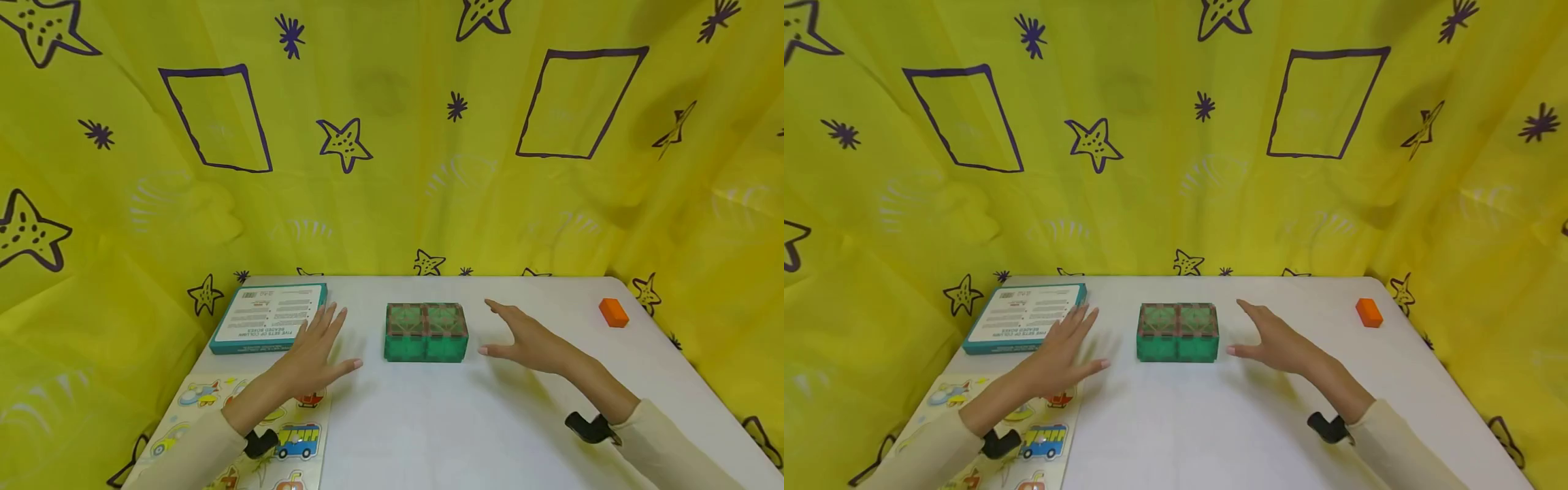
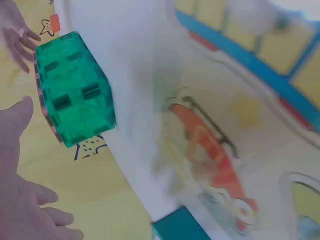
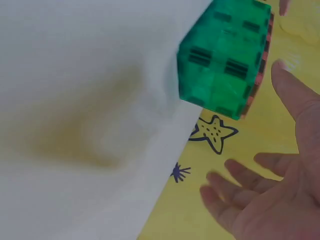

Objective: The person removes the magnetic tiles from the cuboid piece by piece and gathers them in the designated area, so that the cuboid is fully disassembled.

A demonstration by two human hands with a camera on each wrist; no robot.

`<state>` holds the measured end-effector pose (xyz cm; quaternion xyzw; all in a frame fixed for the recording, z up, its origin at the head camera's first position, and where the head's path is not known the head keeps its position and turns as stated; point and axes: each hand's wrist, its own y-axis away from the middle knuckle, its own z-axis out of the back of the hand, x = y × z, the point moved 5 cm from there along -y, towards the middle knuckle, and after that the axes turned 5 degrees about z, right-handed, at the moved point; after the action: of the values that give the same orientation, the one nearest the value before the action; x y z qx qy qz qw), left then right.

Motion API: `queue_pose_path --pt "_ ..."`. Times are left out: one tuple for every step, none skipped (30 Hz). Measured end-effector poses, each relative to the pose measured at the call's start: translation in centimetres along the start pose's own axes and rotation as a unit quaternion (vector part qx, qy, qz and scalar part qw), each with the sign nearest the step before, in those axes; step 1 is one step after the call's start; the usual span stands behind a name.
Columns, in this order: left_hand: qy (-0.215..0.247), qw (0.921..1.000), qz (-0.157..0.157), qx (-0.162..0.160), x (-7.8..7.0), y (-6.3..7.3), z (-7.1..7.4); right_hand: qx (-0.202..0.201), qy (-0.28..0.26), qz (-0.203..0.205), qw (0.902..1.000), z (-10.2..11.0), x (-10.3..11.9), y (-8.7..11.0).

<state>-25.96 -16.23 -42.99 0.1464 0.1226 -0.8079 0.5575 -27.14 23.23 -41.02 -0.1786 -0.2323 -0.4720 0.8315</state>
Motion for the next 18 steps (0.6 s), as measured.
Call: queue_pose_path --pt "0.009 0.9999 -0.005 0.004 -0.3 -0.3 0.1 -0.001 -0.003 0.005 1.0000 0.1 0.1 -0.4" --pt "0.019 0.9998 -0.009 0.008 -0.6 -0.6 0.1 0.001 -0.007 0.008 0.9999 0.1 0.2 -0.8" --pt "0.028 0.9994 -0.014 0.015 -0.9 -1.0 0.1 0.003 -0.013 0.008 0.9999 0.1 0.2 -1.2" --pt "0.038 0.9988 -0.019 0.022 -1.2 -1.3 0.1 0.006 -0.019 0.009 0.9998 0.0 0.3 -1.6" --pt "0.047 0.9982 -0.024 0.029 -1.5 -1.7 0.0 0.009 -0.023 0.010 0.9996 -0.2 0.4 -2.0" --pt "0.050 0.9977 -0.027 0.036 -1.8 -2.1 -0.1 0.013 -0.025 0.009 0.9995 -0.3 0.4 -2.4" --pt "0.056 0.9971 -0.030 0.043 -2.1 -2.5 -0.1 0.017 -0.027 0.013 0.9994 -0.5 0.4 -2.8" --pt "0.057 0.9966 -0.035 0.048 -2.3 -2.8 -0.2 0.021 -0.028 0.016 0.9992 -0.7 0.5 -3.2" --pt "0.056 0.9963 -0.040 0.051 -2.6 -3.2 -0.3 0.023 -0.032 0.020 0.9990 -0.9 0.6 -3.6" --pt "0.055 0.9960 -0.043 0.056 -2.9 -3.6 -0.3 0.026 -0.036 0.024 0.9987 -1.1 0.6 -4.0" --pt "0.050 0.9958 -0.045 0.061 -3.2 -4.0 -0.4 0.029 -0.038 0.027 0.9985 -1.3 0.6 -4.4" --pt "0.045 0.9956 -0.048 0.066 -3.4 -4.4 -0.5 0.031 -0.039 0.030 0.9983 -1.4 0.7 -4.7" --pt "0.045 0.9951 -0.053 0.070 -3.7 -4.8 -0.6 0.032 -0.041 0.034 0.9981 -1.5 0.8 -5.0" --pt "0.044 0.9946 -0.057 0.075 -4.0 -5.2 -0.7 0.034 -0.041 0.033 0.9980 -1.6 0.8 -5.3" --pt "0.045 0.9940 -0.060 0.079 -4.4 -5.6 -0.7 0.035 -0.042 0.033 0.9980 -1.7 0.9 -5.6" --pt "0.045 0.9935 -0.063 0.083 -4.6 -6.1 -0.8 0.037 -0.040 0.033 0.9980 -1.7 1.0 -5.8" --pt "0.043 0.9932 -0.068 0.085 -4.9 -6.5 -0.9 0.039 -0.035 0.034 0.9981 -1.7 1.1 -6.0" --pt "0.044 0.9928 -0.072 0.086 -5.2 -6.9 -0.9 0.041 -0.030 0.037 0.9980 -1.8 1.3 -6.2"
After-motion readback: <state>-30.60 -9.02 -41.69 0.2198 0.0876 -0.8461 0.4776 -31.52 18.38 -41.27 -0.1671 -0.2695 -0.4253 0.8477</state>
